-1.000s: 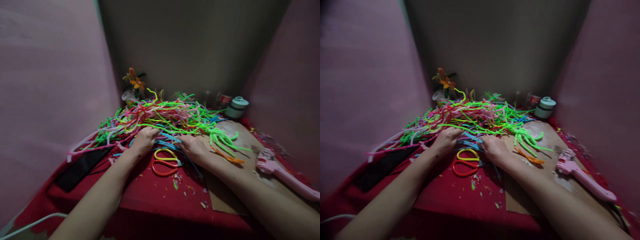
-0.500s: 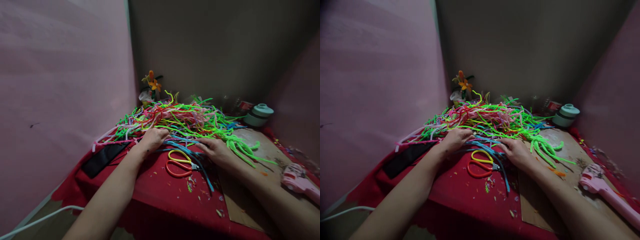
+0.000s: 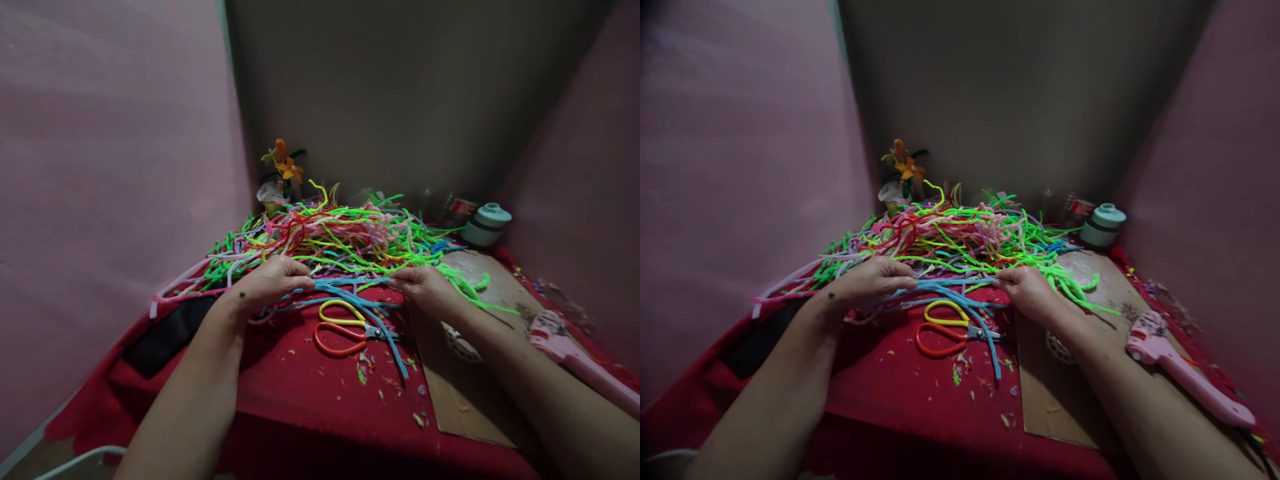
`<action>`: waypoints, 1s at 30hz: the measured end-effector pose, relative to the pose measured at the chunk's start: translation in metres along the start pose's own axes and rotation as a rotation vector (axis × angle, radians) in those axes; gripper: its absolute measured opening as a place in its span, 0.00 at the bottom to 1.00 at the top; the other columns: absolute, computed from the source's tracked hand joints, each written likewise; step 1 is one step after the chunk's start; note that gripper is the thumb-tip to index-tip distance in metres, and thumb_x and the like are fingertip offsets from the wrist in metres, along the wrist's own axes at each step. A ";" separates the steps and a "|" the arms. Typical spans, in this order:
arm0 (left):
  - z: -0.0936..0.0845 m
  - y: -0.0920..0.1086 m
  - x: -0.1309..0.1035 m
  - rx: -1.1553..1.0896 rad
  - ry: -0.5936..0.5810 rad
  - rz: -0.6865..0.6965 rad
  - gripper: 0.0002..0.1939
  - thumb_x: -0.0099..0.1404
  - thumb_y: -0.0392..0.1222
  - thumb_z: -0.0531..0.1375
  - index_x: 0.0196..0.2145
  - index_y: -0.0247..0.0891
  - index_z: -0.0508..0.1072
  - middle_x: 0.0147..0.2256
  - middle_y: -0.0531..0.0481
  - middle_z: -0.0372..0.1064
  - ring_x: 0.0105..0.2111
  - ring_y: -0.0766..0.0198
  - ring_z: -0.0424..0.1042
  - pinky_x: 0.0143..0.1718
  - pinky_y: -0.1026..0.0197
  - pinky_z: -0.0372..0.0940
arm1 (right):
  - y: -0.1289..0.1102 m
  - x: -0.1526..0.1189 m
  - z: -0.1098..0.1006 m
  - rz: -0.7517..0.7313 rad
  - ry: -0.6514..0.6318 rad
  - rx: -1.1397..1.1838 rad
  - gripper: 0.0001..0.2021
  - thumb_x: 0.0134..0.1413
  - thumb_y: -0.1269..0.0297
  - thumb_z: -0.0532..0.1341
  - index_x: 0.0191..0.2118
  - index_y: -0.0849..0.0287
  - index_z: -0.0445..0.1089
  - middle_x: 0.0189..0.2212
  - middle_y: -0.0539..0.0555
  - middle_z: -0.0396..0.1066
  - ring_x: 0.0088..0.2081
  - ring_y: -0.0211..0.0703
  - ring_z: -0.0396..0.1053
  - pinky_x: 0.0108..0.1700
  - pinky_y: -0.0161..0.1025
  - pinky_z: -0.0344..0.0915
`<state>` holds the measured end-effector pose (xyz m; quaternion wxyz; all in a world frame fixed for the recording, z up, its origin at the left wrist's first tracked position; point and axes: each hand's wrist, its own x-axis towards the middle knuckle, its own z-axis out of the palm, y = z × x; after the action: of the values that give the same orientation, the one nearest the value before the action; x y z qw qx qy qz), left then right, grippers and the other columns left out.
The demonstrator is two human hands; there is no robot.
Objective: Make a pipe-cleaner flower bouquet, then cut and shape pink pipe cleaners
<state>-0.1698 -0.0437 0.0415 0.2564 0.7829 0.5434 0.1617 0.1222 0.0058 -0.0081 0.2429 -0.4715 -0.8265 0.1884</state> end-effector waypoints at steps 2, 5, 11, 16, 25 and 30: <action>-0.001 0.000 -0.001 0.026 -0.020 -0.024 0.16 0.57 0.50 0.55 0.19 0.36 0.68 0.19 0.56 0.57 0.21 0.71 0.56 0.23 0.67 0.51 | 0.000 0.000 0.003 0.007 0.024 -0.038 0.15 0.54 0.56 0.54 0.29 0.60 0.75 0.20 0.50 0.68 0.25 0.37 0.62 0.27 0.32 0.55; 0.001 -0.005 0.000 0.089 -0.018 -0.088 0.17 0.56 0.50 0.55 0.17 0.37 0.67 0.16 0.57 0.55 0.19 0.71 0.55 0.21 0.67 0.48 | -0.003 -0.002 0.009 0.014 -0.014 -0.135 0.15 0.55 0.56 0.54 0.30 0.57 0.74 0.22 0.49 0.69 0.26 0.38 0.64 0.28 0.32 0.55; 0.000 -0.016 0.002 0.143 -0.004 -0.124 0.13 0.54 0.51 0.57 0.26 0.41 0.76 0.22 0.55 0.70 0.23 0.66 0.66 0.23 0.67 0.55 | -0.017 -0.011 0.013 -0.079 -0.101 -0.266 0.12 0.57 0.59 0.54 0.35 0.54 0.75 0.27 0.52 0.73 0.30 0.39 0.68 0.33 0.32 0.57; -0.004 -0.017 0.006 0.263 0.216 -0.172 0.15 0.58 0.46 0.53 0.32 0.39 0.78 0.32 0.49 0.75 0.32 0.61 0.72 0.33 0.64 0.60 | -0.021 -0.013 0.007 -0.171 -0.061 -0.260 0.14 0.55 0.55 0.56 0.38 0.57 0.74 0.34 0.56 0.73 0.37 0.43 0.68 0.38 0.35 0.60; 0.001 -0.020 0.013 0.355 0.669 -0.225 0.15 0.61 0.43 0.51 0.38 0.41 0.76 0.37 0.50 0.76 0.38 0.60 0.72 0.41 0.62 0.63 | -0.014 -0.012 0.015 -0.185 0.125 -0.199 0.12 0.58 0.62 0.54 0.35 0.60 0.75 0.31 0.57 0.72 0.35 0.42 0.68 0.40 0.37 0.62; -0.012 0.009 0.030 0.458 0.583 -0.013 0.15 0.58 0.36 0.51 0.37 0.39 0.77 0.38 0.48 0.73 0.38 0.61 0.70 0.41 0.62 0.62 | -0.013 -0.013 0.020 -0.255 0.198 -0.194 0.11 0.57 0.66 0.54 0.38 0.61 0.74 0.34 0.59 0.72 0.37 0.44 0.67 0.41 0.39 0.63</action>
<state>-0.1580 -0.0158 0.0556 -0.0898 0.7375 0.6207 0.2505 0.1077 -0.0129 -0.0200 0.2983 -0.4005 -0.8659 0.0281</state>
